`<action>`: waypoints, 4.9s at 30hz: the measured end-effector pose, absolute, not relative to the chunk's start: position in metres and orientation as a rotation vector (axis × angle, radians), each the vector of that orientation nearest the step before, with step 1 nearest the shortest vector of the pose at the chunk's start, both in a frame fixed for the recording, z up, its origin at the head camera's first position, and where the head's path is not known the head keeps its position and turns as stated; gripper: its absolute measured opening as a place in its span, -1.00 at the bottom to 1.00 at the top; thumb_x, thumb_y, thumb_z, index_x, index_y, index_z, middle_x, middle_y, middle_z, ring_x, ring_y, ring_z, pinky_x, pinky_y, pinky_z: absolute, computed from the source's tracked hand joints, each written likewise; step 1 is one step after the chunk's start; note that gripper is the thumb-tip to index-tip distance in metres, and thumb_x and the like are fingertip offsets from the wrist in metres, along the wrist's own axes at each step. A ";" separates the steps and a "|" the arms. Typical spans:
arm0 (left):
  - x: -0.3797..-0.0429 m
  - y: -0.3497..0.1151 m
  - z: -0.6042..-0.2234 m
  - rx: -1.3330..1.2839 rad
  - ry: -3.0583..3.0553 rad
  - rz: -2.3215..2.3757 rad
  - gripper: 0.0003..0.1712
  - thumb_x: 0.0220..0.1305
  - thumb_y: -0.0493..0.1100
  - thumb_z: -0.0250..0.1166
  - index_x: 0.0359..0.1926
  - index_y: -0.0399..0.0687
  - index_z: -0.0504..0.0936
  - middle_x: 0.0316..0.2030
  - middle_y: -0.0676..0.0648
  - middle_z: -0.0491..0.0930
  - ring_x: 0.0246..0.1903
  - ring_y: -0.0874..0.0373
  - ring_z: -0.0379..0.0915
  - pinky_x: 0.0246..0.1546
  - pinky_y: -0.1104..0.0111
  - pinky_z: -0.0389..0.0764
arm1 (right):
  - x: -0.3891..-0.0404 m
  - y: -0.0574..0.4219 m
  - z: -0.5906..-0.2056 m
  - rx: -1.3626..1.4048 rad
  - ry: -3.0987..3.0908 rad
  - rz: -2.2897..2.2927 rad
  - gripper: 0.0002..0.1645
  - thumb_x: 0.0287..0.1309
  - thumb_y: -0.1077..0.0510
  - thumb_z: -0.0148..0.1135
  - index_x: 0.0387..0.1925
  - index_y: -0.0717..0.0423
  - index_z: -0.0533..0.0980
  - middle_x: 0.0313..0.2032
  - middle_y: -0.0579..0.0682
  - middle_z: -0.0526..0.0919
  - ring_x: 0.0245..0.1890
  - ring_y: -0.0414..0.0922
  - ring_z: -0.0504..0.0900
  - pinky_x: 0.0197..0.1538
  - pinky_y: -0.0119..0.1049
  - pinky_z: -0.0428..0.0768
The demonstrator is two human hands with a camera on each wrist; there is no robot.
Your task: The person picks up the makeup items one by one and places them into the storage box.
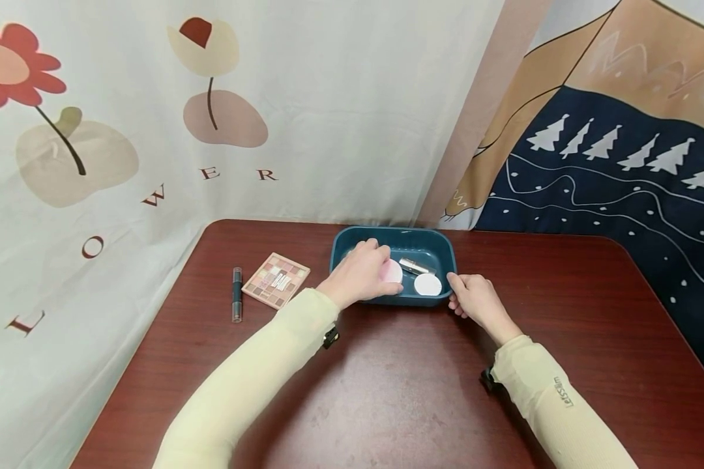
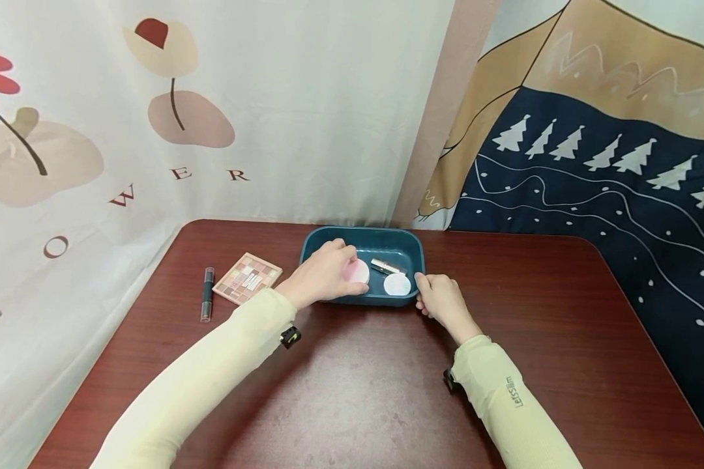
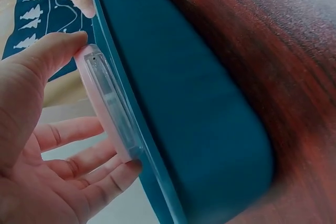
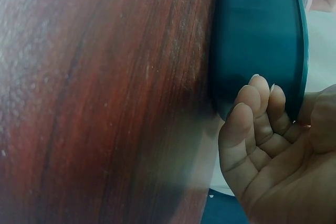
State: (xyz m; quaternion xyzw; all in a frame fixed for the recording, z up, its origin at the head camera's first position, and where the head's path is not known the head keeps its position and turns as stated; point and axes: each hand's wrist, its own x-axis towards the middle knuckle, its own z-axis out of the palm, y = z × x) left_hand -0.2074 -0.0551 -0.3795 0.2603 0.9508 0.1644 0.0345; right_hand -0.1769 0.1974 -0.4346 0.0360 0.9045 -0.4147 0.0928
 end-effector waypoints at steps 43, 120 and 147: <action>-0.228 -0.030 -0.385 0.776 2.827 0.316 -0.17 0.17 0.26 0.49 0.25 -0.23 0.57 -0.04 -0.16 0.57 -0.09 0.04 0.45 -0.19 0.25 0.61 | -0.179 0.191 -0.433 0.117 2.821 -1.104 -0.38 0.58 0.02 -0.14 -0.54 0.21 0.62 -0.65 -0.02 0.64 -0.67 -0.18 0.56 -0.51 -0.32 0.56; -0.231 -0.002 -0.404 0.726 2.835 0.171 -0.38 0.35 -0.01 0.28 0.36 -0.14 0.51 0.20 -0.19 0.54 0.11 -0.05 0.47 0.21 0.16 0.57 | -0.178 0.195 -0.432 0.115 2.906 -1.159 -0.49 0.51 0.07 0.03 -0.55 0.18 0.64 -0.68 -0.05 0.63 -0.66 -0.20 0.56 -0.40 -0.28 0.54; -0.218 -0.054 -0.384 0.834 2.908 0.185 -0.25 0.43 0.17 0.30 0.39 -0.25 0.46 0.26 -0.23 0.51 0.19 -0.07 0.43 0.24 0.15 0.55 | -0.175 0.191 -0.430 0.166 2.947 -1.050 -0.48 0.52 0.03 0.02 -0.53 0.16 0.66 -0.65 -0.01 0.68 -0.62 -0.19 0.60 -0.30 -0.21 0.51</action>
